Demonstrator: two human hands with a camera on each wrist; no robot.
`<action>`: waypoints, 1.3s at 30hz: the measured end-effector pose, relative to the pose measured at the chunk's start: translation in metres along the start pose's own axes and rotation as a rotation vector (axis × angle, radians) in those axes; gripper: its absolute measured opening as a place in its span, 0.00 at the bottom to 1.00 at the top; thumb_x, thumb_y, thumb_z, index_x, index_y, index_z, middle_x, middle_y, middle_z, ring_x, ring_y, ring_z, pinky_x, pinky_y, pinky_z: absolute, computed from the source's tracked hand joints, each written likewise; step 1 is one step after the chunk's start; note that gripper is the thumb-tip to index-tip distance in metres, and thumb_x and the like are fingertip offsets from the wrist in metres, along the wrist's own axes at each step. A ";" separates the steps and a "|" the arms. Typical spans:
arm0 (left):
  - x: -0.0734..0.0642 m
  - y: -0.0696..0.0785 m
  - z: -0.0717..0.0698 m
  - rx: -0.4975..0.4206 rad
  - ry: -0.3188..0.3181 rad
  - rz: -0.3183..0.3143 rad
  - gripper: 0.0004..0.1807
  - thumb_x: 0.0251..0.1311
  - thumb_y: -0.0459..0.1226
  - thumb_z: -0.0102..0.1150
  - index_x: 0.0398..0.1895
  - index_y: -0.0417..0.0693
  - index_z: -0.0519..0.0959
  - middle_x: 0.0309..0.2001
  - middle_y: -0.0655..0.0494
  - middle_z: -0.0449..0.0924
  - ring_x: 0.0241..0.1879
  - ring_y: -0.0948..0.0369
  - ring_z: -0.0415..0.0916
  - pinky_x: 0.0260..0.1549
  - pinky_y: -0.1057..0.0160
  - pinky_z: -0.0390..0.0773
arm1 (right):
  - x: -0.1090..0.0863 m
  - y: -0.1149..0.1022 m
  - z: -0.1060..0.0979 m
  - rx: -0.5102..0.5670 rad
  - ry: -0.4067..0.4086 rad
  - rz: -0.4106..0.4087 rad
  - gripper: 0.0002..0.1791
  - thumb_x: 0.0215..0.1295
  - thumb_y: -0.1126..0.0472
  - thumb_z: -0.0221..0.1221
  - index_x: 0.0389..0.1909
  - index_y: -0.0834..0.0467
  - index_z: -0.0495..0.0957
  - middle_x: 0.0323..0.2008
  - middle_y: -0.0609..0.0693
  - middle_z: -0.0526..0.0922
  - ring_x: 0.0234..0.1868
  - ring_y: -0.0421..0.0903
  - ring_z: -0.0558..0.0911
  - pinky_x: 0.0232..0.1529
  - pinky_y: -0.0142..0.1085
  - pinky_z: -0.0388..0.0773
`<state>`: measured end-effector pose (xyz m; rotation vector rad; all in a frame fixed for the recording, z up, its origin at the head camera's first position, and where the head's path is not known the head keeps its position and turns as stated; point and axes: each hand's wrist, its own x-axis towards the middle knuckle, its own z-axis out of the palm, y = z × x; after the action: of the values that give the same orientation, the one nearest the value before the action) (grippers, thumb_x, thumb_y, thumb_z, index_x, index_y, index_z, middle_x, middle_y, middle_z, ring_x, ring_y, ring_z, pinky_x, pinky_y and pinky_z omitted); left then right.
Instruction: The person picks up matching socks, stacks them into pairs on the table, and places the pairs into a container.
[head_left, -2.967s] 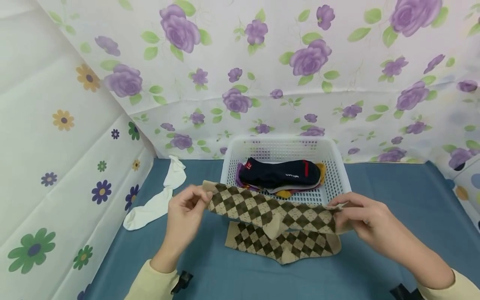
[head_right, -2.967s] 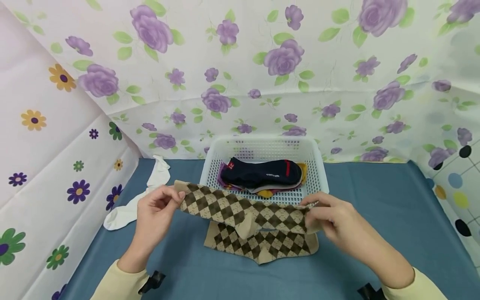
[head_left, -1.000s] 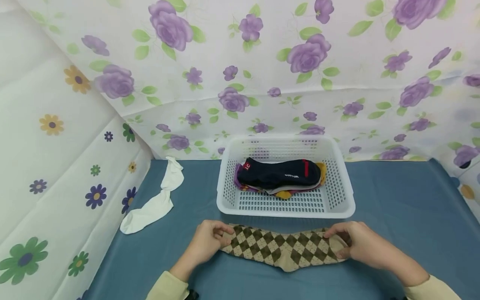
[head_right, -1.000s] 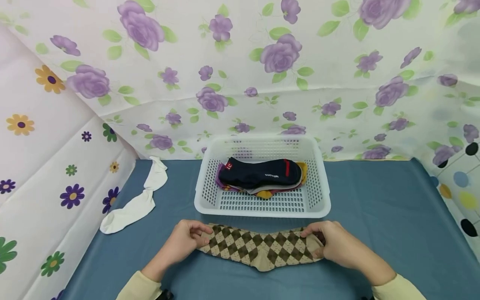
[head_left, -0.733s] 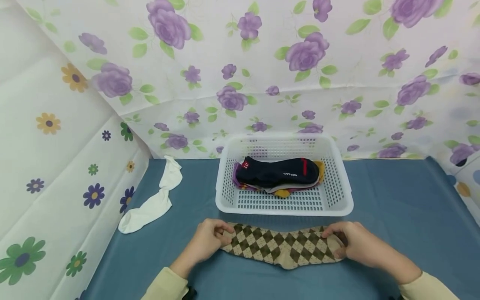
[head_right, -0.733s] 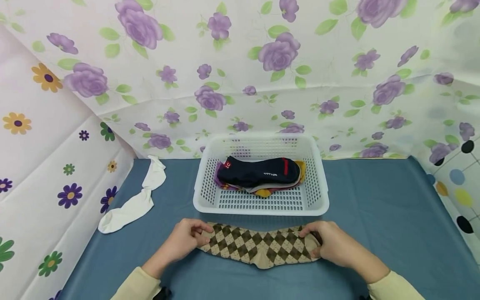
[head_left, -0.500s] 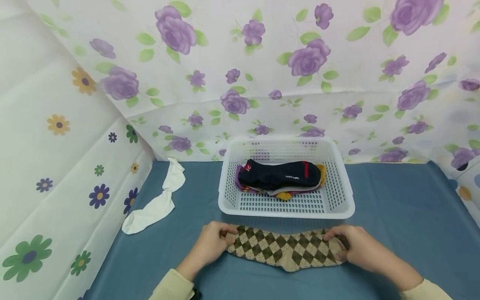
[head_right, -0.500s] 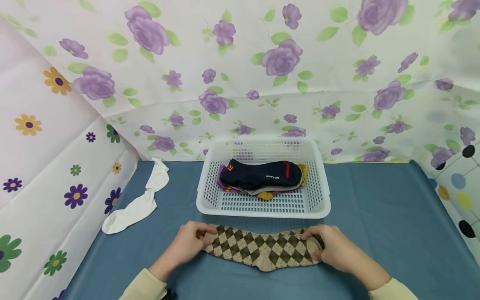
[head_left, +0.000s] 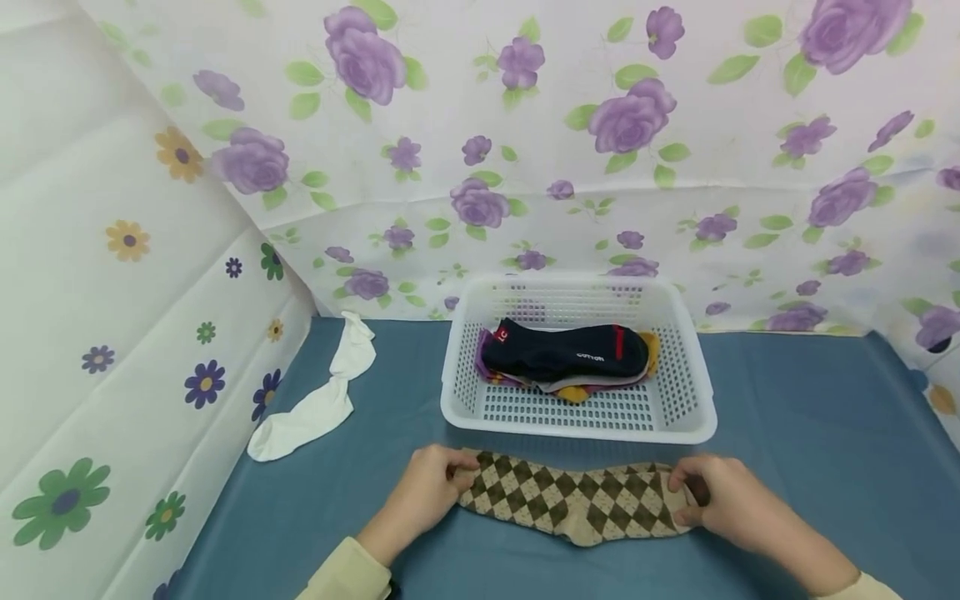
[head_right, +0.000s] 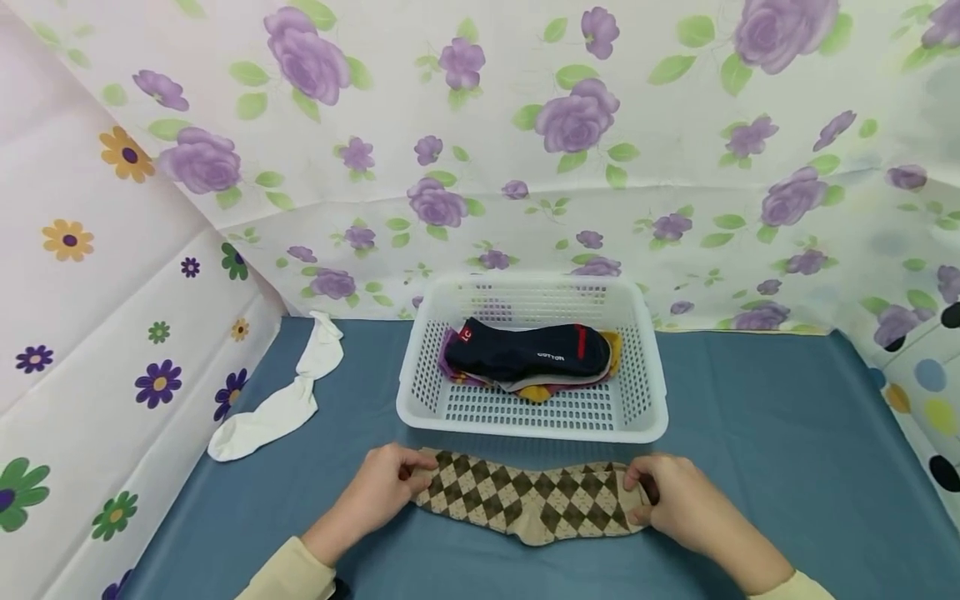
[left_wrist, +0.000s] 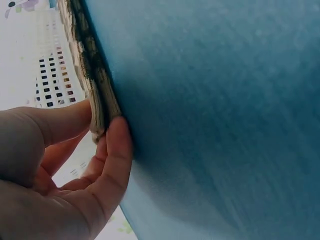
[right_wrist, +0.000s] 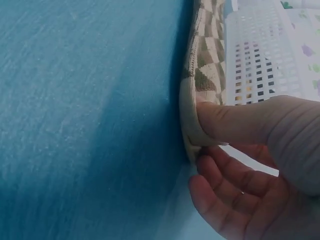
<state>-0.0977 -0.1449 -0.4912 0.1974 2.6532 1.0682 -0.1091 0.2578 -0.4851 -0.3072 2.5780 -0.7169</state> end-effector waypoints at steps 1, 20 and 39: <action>0.001 0.001 0.000 0.010 -0.001 0.010 0.09 0.59 0.34 0.58 0.41 0.50 0.85 0.41 0.54 0.85 0.26 0.69 0.76 0.22 0.69 0.75 | -0.001 0.000 -0.002 -0.003 -0.003 0.003 0.17 0.39 0.49 0.73 0.29 0.45 0.77 0.20 0.43 0.73 0.20 0.39 0.69 0.22 0.33 0.66; -0.005 0.021 0.000 0.134 0.042 0.058 0.09 0.54 0.32 0.63 0.39 0.47 0.84 0.25 0.64 0.81 0.22 0.75 0.73 0.23 0.71 0.75 | -0.017 -0.029 0.001 -0.123 0.065 -0.256 0.12 0.51 0.54 0.68 0.36 0.37 0.78 0.34 0.32 0.77 0.34 0.31 0.74 0.28 0.29 0.73; 0.005 0.013 0.000 0.124 0.119 -0.049 0.12 0.45 0.33 0.71 0.33 0.42 0.80 0.29 0.52 0.76 0.25 0.61 0.71 0.21 0.65 0.73 | -0.003 0.003 0.011 0.025 0.099 -0.153 0.16 0.43 0.46 0.71 0.31 0.45 0.78 0.32 0.41 0.77 0.25 0.31 0.71 0.23 0.28 0.71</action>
<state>-0.1020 -0.1344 -0.4834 0.0957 2.8179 0.9279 -0.1017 0.2571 -0.4939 -0.4766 2.6576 -0.8370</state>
